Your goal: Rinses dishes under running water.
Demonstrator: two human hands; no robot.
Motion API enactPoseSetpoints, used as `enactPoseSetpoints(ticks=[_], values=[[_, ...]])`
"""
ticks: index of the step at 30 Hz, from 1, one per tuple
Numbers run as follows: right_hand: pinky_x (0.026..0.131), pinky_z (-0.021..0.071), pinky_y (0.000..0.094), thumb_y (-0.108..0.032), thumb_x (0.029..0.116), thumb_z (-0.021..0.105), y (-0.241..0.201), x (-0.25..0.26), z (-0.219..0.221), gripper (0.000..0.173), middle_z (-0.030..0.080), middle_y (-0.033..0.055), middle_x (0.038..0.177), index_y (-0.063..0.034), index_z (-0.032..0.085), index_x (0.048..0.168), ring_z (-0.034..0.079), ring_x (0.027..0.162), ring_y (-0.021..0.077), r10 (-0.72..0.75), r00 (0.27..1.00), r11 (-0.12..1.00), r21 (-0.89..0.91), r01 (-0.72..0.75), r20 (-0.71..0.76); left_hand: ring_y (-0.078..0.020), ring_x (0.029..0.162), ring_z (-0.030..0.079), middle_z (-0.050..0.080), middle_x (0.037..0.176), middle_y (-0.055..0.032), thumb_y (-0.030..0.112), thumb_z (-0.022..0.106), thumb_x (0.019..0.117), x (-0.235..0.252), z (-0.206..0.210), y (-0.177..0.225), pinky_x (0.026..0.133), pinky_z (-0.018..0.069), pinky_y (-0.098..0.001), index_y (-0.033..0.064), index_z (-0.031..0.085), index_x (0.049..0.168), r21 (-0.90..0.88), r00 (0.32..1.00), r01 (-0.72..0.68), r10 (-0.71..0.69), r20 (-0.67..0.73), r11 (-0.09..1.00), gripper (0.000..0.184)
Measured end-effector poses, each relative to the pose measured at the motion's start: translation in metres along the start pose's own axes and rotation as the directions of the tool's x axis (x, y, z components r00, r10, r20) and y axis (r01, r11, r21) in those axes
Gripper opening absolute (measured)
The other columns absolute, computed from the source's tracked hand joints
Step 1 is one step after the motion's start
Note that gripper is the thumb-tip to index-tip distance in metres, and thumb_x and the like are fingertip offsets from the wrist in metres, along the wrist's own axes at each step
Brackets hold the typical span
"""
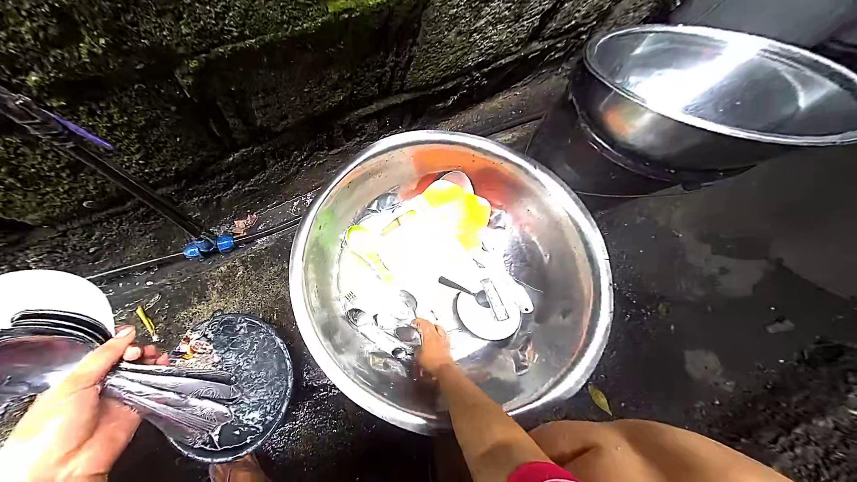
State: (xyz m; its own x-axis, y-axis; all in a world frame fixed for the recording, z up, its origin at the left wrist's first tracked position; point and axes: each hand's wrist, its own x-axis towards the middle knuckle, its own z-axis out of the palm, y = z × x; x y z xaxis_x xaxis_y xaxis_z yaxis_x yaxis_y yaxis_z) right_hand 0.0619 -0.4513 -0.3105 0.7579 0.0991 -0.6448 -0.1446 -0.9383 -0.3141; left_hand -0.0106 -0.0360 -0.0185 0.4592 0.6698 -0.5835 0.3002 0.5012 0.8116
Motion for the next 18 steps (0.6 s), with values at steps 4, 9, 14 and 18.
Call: enactPoseSetpoints(ticks=[4,9,14,18], values=[[0.113,0.0361,0.0617,-0.016,0.0898,0.073,-0.012,0.006,-0.004,0.071,0.051,0.0219,0.148,-0.0129,0.044,0.154,0.046,0.138,0.0426,0.01,0.995,0.992,-0.126,0.003,0.1,-0.0061,0.058,0.063,0.062,0.064,0.0042,0.016,0.045,0.1067,0.002,-0.001,0.0,0.059,0.0577,-0.0215,0.0155,0.058,0.083,-0.015,1.0,0.01,-0.01,-0.014,1.0,0.027],[0.108,0.0445,0.0628,-0.012,0.0981,0.06,-0.011,-0.004,-0.003,0.05,0.053,0.0227,0.148,-0.0117,0.053,0.147,0.048,0.138,0.0449,0.066,0.979,0.98,-0.198,-0.026,0.194,-0.0064,0.059,0.063,0.061,0.067,0.0038,0.013,0.047,0.1058,-0.004,0.009,-0.001,0.058,0.0576,-0.0223,0.0135,0.057,0.093,-0.019,1.0,0.004,-0.004,-0.007,1.0,0.016],[0.114,0.0414,0.0576,-0.005,0.0966,0.058,-0.022,-0.02,-0.011,0.049,0.043,0.0333,0.152,0.0058,0.051,0.144,0.044,0.142,0.0468,-0.027,0.99,0.998,-0.065,0.018,-0.141,-0.0101,0.071,0.064,0.065,0.082,-0.0008,0.009,0.058,0.1021,-0.009,0.015,-0.006,0.068,0.0572,-0.0283,0.0062,0.059,0.109,0.032,0.996,-0.062,0.064,-0.062,0.998,0.007],[0.114,0.0392,0.0582,0.001,0.0884,0.066,-0.043,-0.003,-0.019,0.047,0.047,0.0414,0.142,0.0143,0.055,0.133,0.046,0.136,0.0531,-0.079,0.934,0.995,0.03,0.095,-0.349,-0.0137,0.087,0.065,0.066,0.101,-0.0067,0.006,0.065,0.0976,-0.013,0.013,-0.006,0.08,0.0565,-0.0333,0.002,0.056,0.122,0.007,0.994,-0.076,0.077,-0.084,0.997,0.026]])
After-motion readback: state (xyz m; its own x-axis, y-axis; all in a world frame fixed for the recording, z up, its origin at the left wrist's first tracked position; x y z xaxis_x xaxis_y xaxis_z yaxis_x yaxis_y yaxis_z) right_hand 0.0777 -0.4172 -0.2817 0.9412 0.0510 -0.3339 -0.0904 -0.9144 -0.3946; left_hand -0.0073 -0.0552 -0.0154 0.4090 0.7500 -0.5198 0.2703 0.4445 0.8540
